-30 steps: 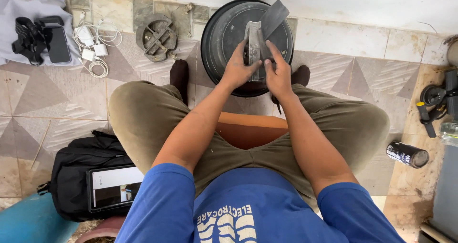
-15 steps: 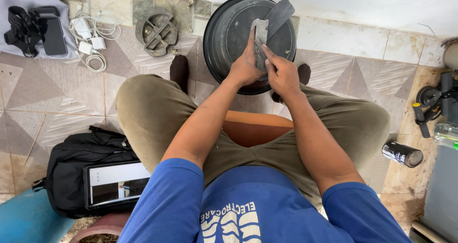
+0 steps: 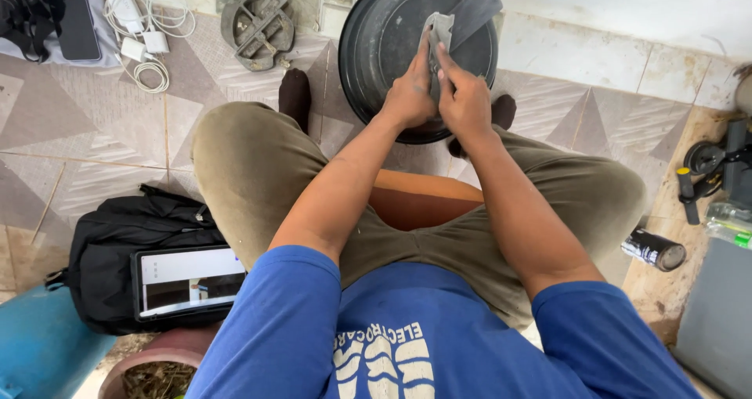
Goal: The person sits on the floor and uses a sanding block to smooth the surface of a metal object held in their left hand. They repeatedly rub the sanding block against the metal piece, rotating it to work on different sides.
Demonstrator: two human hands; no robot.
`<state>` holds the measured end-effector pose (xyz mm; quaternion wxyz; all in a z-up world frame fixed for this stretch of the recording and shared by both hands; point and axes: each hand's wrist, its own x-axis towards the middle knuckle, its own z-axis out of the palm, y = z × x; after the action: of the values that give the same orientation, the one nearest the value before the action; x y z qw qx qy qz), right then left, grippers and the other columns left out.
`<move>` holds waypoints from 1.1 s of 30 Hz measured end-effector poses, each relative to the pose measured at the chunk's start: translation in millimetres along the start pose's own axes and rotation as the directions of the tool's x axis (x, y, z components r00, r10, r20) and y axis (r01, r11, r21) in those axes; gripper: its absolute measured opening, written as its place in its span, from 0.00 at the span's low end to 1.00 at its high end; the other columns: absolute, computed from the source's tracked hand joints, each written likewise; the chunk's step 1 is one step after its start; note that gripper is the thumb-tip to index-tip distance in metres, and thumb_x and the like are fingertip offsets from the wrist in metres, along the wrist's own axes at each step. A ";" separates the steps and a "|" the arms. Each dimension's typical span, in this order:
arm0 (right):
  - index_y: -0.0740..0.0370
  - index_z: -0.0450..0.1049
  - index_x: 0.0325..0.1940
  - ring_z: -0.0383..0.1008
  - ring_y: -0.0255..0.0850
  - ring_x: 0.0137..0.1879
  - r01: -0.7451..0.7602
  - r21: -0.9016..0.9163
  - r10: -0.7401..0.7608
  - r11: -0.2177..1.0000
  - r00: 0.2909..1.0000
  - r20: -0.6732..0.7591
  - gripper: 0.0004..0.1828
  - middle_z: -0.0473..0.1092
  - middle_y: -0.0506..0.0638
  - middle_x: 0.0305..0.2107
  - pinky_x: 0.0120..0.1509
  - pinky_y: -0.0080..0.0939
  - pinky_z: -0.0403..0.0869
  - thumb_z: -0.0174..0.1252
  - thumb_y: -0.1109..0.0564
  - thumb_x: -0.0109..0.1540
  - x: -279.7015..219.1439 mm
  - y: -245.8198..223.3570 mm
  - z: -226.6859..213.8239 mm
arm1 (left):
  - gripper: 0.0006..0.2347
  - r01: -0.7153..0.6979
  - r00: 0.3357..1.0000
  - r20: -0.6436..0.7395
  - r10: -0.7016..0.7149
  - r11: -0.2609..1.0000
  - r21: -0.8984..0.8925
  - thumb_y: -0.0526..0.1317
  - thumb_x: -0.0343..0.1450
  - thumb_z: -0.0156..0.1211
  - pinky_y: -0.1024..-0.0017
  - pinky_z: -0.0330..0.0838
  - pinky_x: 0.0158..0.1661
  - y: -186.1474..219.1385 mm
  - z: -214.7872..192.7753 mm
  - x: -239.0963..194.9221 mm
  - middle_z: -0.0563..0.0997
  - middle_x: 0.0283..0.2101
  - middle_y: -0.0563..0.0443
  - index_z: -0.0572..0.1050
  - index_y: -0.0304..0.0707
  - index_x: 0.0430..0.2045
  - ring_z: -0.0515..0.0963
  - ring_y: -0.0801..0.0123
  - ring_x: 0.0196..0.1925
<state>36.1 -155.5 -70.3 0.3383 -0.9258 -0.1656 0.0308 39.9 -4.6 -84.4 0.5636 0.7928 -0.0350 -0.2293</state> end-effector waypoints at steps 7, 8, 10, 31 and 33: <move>0.55 0.62 0.73 0.63 0.40 0.27 0.107 -0.100 -0.113 0.989 0.992 -0.057 0.23 0.68 0.50 0.23 0.31 0.42 0.61 0.46 0.60 0.73 -29.8 19.6 8.2 | 0.45 0.034 0.999 0.000 -0.034 0.998 -0.048 0.32 0.64 0.56 0.60 0.72 0.33 -0.8 -1.0 9.6 0.71 0.61 0.44 0.31 0.72 0.69 0.81 0.48 0.34; 0.56 0.62 0.73 0.63 0.38 0.25 0.089 -0.076 -0.093 0.993 0.994 -0.049 0.22 0.69 0.51 0.23 0.30 0.42 0.61 0.45 0.57 0.74 -28.3 20.5 9.8 | 0.46 0.016 1.000 0.007 -0.015 1.000 -0.027 0.33 0.64 0.59 0.58 0.72 0.33 -8.9 2.4 10.9 0.63 0.67 0.35 0.30 0.72 0.69 0.82 0.42 0.33; 0.57 0.62 0.73 0.63 0.37 0.23 0.058 -0.049 -0.060 0.997 0.998 -0.028 0.22 0.70 0.53 0.22 0.29 0.42 0.60 0.44 0.55 0.74 -24.3 17.5 10.8 | 0.48 0.012 1.000 0.023 -0.011 1.000 -0.015 0.34 0.64 0.61 0.55 0.73 0.33 -18.3 8.9 8.5 0.55 0.73 0.27 0.28 0.72 0.68 0.83 0.36 0.33; 0.48 0.63 0.72 0.64 0.33 0.25 -0.024 -0.038 0.023 0.999 0.999 -0.037 0.22 0.76 0.50 0.28 0.31 0.36 0.61 0.47 0.55 0.72 -20.5 11.0 -2.1 | 0.50 0.111 0.991 0.080 -0.106 0.992 -0.065 0.31 0.62 0.60 0.62 0.75 0.30 12.7 -7.7 1.4 0.57 0.71 0.34 0.27 0.72 0.68 0.80 0.52 0.31; 0.52 0.63 0.71 0.77 0.40 0.31 0.009 -0.049 -0.010 0.999 0.999 -0.036 0.22 0.69 0.59 0.59 0.31 0.37 0.69 0.47 0.56 0.72 -14.3 2.9 -4.4 | 0.50 0.040 0.997 0.065 -0.036 0.997 -0.066 0.31 0.63 0.61 0.63 0.75 0.27 4.1 -2.6 1.7 0.57 0.72 0.35 0.26 0.71 0.67 0.80 0.55 0.26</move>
<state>24.2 -164.9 -69.5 0.3188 -0.9334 -0.1645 0.0082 43.3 -4.4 -80.5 0.5842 0.7662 -0.0299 -0.2661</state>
